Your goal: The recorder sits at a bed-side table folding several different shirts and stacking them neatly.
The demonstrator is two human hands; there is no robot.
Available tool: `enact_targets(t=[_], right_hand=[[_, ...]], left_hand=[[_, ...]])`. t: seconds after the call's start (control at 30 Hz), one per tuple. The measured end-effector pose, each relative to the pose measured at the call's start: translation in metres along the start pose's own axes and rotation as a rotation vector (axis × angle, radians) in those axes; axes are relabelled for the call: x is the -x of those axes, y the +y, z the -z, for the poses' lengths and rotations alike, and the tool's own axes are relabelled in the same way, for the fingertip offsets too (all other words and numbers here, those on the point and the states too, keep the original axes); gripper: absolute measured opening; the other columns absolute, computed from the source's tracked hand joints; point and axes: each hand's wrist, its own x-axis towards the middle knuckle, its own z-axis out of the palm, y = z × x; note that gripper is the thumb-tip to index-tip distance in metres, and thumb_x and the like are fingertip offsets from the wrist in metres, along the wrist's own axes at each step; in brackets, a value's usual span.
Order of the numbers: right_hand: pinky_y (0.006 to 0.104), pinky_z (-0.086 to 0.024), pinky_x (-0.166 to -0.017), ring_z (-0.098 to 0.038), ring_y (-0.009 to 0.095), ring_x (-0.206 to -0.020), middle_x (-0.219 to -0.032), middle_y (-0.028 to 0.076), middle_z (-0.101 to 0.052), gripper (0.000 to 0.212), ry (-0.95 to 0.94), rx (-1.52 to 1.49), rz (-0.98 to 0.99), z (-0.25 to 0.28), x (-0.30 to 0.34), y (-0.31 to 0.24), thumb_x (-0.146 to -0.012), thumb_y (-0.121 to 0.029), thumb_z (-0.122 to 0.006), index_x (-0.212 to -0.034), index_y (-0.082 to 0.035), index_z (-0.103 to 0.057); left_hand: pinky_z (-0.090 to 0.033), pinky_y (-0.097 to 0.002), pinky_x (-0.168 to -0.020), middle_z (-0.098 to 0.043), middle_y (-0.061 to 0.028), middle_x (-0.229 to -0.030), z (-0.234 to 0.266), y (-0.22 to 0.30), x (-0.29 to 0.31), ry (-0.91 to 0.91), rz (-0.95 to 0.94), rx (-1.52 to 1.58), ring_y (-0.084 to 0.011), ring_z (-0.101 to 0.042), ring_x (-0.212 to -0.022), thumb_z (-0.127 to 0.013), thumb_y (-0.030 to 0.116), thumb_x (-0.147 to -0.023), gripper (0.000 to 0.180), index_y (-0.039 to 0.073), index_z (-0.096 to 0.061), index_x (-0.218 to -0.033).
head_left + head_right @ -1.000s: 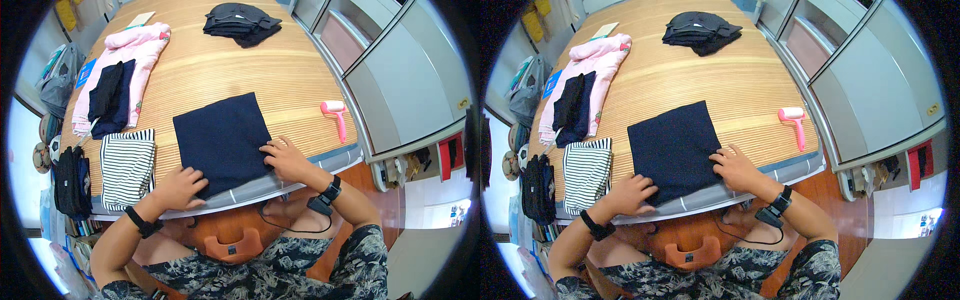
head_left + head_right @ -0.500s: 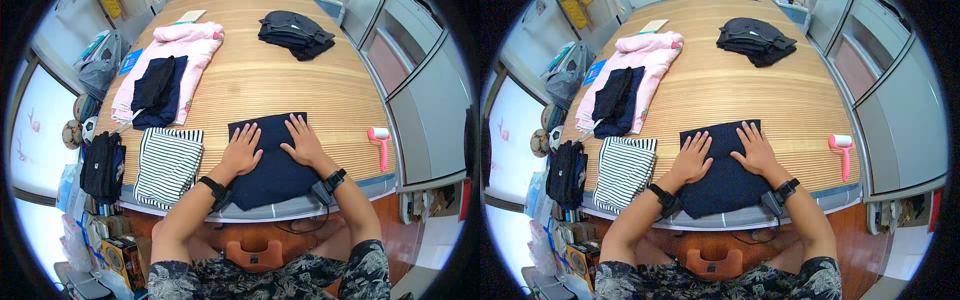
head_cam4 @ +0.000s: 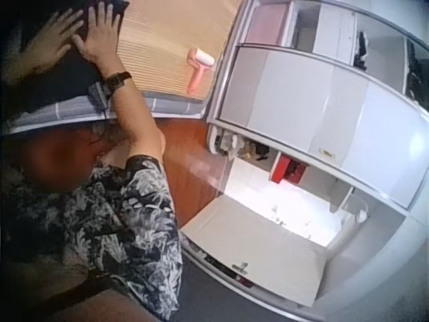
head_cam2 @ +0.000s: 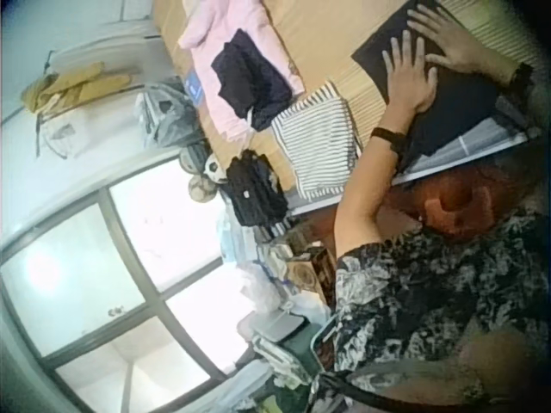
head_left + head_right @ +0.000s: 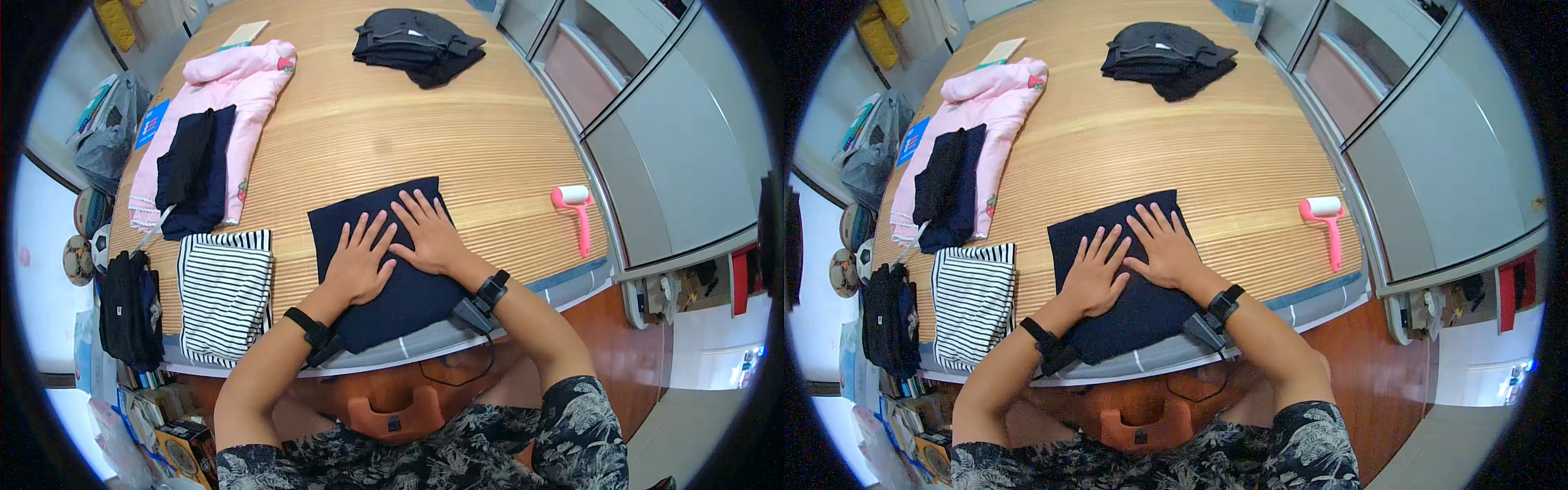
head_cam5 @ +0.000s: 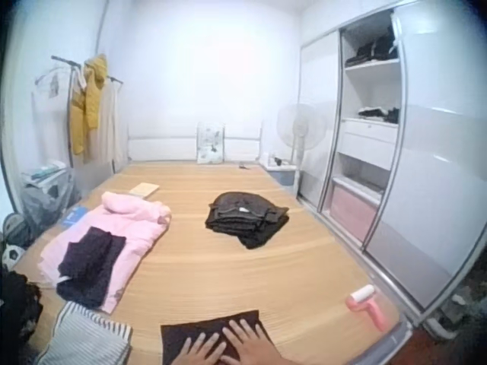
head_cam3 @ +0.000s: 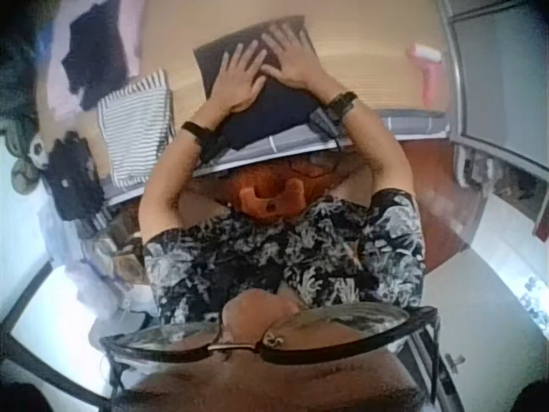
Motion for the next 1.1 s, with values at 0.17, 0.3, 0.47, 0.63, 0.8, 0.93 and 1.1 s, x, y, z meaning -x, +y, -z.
enact_targets(t=[0.17,0.3,0.47,0.63,0.8,0.93,1.1], right_hand=[[0.0445,-0.031,-0.109,-0.036,0.04,-0.131,-0.141,0.027,-0.038,0.087,0.171,-0.241,-0.226,0.02,-0.026,0.038,-0.077,-0.047,-0.07,-0.141,0.0,-0.034],[0.0399,-0.039,-0.102,-0.048,0.035,-0.121,-0.132,0.027,-0.049,0.081,-0.015,-0.283,-0.43,0.039,-0.047,0.064,-0.073,-0.04,-0.076,-0.132,0.006,-0.045],[0.0335,-0.048,-0.09,-0.06,0.029,-0.105,-0.116,0.021,-0.061,0.063,-0.388,-0.731,-0.405,0.056,-0.057,0.067,-0.067,-0.029,-0.082,-0.116,0.004,-0.061],[0.0318,-0.046,-0.092,-0.058,0.024,-0.107,-0.118,0.016,-0.061,0.057,-0.386,-0.936,-0.432,0.052,-0.049,0.069,-0.069,-0.022,-0.081,-0.116,0.003,-0.06],[0.0309,-0.045,-0.093,-0.059,0.022,-0.105,-0.117,0.015,-0.061,0.068,-0.259,-0.96,-0.361,0.085,-0.02,0.052,-0.071,-0.017,-0.08,-0.129,0.003,-0.049],[0.03,-0.049,-0.087,-0.06,0.017,-0.097,-0.107,0.01,-0.064,0.053,-0.151,-0.908,-0.201,0.132,0.004,0.026,-0.073,-0.01,-0.077,-0.119,0.001,-0.054],[0.0278,-0.047,-0.08,-0.057,0.013,-0.088,-0.093,0.005,-0.06,0.041,-0.033,-0.778,-0.027,0.205,0.038,-0.047,-0.073,-0.009,-0.076,-0.108,-0.004,-0.055]], left_hand=[[-0.028,-0.0472,-0.108,-0.037,-0.0198,-0.143,0.029,-0.047,-0.012,0.143,0.231,-0.061,-0.0376,-0.035,-0.131,-0.052,0.037,-0.091,0.064,0.002,-0.035,-0.141],[-0.04,-0.0424,-0.098,-0.055,-0.0238,-0.122,0.045,-0.076,-0.023,0.018,0.369,0.153,-0.0382,-0.052,-0.113,-0.065,0.036,-0.083,0.062,-0.003,-0.048,-0.129],[-0.048,-0.0386,-0.085,-0.066,-0.0205,-0.103,0.047,-0.101,-0.021,-0.192,0.276,0.271,-0.032,-0.063,-0.097,-0.073,0.028,-0.076,0.05,-0.003,-0.061,-0.112],[-0.048,-0.0291,-0.075,-0.065,-0.0086,-0.09,0.061,-0.097,-0.007,-0.208,0.394,0.671,-0.0167,-0.06,-0.081,-0.073,0.017,-0.078,0.034,0.0,-0.061,-0.104],[-0.046,-0.0262,-0.07,-0.06,-0.004,-0.08,0.08,-0.062,0.02,-0.076,0.527,0.747,-0.0123,-0.056,-0.076,-0.071,0.01,-0.08,0.021,0.002,-0.058,-0.093],[-0.047,-0.028,-0.068,-0.062,-0.0074,-0.081,0.111,-0.027,0.058,0.194,0.341,0.734,-0.0131,-0.059,-0.076,-0.071,0.01,-0.08,0.024,0.002,-0.055,-0.096],[-0.046,-0.023,-0.068,-0.059,-0.0029,-0.083,0.173,0.007,0.132,0.298,0.287,0.753,-0.0088,-0.056,-0.077,-0.07,-0.002,-0.078,0.033,0.006,-0.047,-0.1]])
